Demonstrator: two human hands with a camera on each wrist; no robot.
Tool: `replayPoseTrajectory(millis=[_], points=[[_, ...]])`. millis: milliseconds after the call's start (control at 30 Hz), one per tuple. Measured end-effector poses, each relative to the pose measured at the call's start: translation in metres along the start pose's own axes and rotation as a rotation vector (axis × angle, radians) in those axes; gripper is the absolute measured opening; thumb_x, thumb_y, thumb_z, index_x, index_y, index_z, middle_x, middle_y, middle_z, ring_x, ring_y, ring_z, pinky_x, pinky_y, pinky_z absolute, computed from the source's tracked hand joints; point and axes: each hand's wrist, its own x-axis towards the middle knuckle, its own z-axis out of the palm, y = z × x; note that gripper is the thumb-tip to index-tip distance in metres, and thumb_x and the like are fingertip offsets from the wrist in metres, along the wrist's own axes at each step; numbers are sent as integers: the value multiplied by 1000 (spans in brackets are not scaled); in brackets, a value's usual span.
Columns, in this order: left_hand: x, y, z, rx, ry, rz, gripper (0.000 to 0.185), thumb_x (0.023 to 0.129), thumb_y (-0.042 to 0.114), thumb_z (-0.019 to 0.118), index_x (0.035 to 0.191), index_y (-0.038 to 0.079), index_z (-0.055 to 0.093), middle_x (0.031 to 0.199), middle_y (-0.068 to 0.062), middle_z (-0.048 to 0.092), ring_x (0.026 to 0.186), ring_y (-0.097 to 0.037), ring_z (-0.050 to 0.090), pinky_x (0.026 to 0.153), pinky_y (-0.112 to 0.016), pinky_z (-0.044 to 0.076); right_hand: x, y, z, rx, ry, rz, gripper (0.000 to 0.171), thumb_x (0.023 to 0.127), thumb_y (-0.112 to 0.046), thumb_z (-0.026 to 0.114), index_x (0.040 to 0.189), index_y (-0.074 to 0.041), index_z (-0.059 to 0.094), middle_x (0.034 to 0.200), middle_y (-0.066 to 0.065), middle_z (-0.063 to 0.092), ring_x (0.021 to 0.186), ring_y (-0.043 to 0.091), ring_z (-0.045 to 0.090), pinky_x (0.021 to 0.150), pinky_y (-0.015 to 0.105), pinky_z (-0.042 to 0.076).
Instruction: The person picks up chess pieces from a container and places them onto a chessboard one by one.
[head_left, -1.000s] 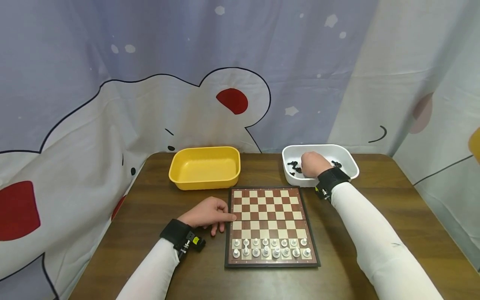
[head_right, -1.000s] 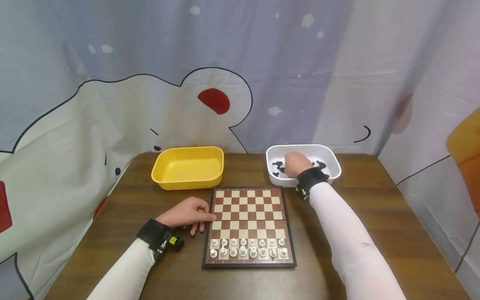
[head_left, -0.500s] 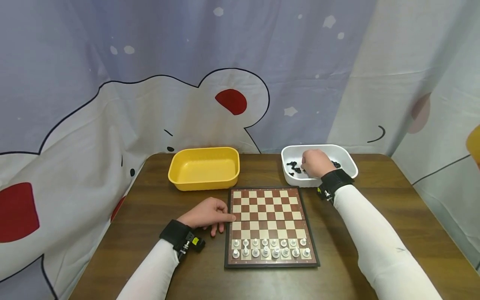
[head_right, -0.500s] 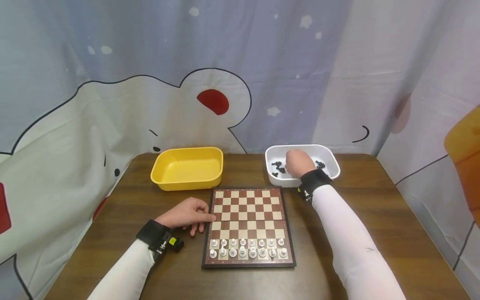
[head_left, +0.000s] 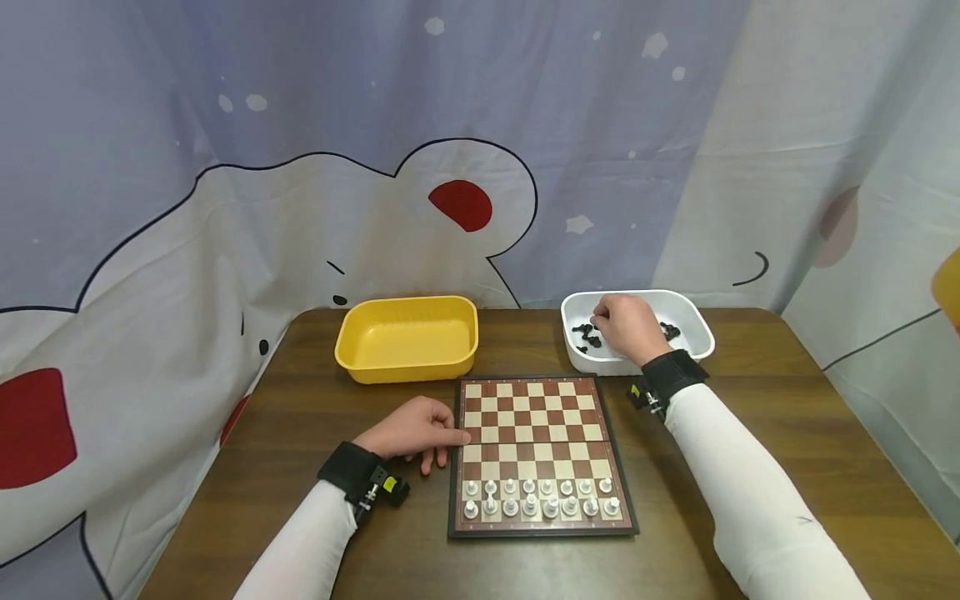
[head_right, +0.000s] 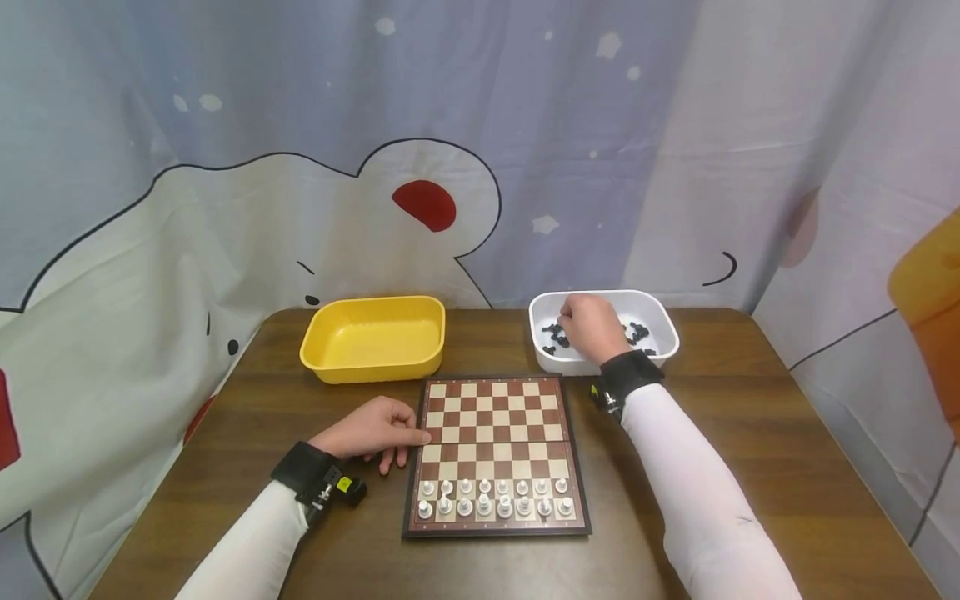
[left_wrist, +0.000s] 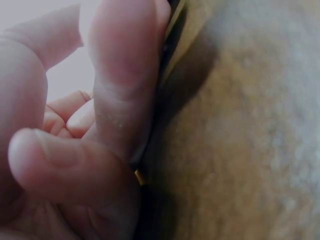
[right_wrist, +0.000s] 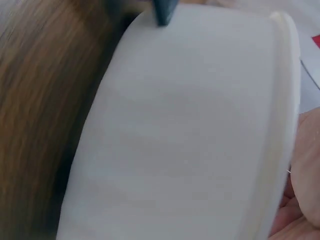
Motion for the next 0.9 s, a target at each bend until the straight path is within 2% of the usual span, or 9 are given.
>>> replayPoseTrajectory(millis=[300, 500, 900], points=[[0, 0, -1, 6, 0, 8, 46, 101, 56, 81, 86, 13, 74, 73, -9, 77, 49, -18, 69, 44, -26, 42, -11, -16, -2, 108, 94, 4, 10, 102, -10, 81, 105, 0, 80, 100, 18, 80, 90, 37, 75, 83, 53, 58], [0, 0, -1, 2, -4, 8, 47, 100, 57, 81, 87, 13, 74, 74, -9, 77, 49, -19, 69, 44, -25, 42, -13, -33, -4, 114, 151, -34, 10, 102, -9, 81, 106, 0, 80, 102, 18, 80, 92, 38, 76, 83, 53, 59], [0, 1, -2, 8, -9, 2, 47, 100, 56, 82, 87, 12, 74, 74, -9, 77, 50, -20, 69, 44, -25, 42, -19, -76, 1, 154, 186, -217, 8, 102, -7, 83, 106, -2, 79, 99, 14, 76, 87, 31, 74, 77, 47, 60]])
